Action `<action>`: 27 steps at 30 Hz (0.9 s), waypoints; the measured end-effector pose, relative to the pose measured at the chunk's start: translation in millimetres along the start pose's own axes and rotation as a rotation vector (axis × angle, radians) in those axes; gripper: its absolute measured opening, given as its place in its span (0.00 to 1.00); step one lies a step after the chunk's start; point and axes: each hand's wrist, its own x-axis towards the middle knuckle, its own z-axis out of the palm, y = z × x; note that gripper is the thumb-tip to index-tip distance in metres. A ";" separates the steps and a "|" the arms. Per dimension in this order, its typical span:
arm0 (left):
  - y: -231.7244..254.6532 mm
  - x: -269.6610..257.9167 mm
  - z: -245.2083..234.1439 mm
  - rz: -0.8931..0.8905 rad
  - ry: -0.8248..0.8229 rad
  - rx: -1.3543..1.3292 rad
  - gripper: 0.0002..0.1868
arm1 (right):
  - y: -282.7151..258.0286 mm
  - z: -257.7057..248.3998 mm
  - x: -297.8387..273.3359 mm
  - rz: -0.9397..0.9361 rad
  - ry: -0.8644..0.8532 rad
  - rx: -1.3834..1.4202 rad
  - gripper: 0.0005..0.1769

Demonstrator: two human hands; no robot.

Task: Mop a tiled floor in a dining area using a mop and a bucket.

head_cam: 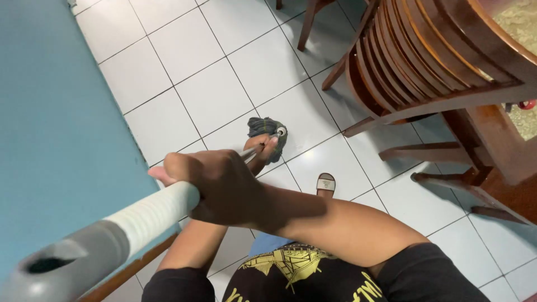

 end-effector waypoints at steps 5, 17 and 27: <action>-33.6 9.9 15.1 0.075 -0.073 -0.038 0.23 | 5.4 2.8 -19.0 -0.002 0.039 -0.089 0.11; -87.7 16.6 77.8 0.188 0.091 -0.045 0.16 | 67.0 5.4 -72.9 -0.052 -0.271 -0.108 0.10; -76.5 6.5 56.0 0.153 0.205 0.226 0.11 | 58.1 -3.5 -49.0 -0.056 -0.270 0.188 0.06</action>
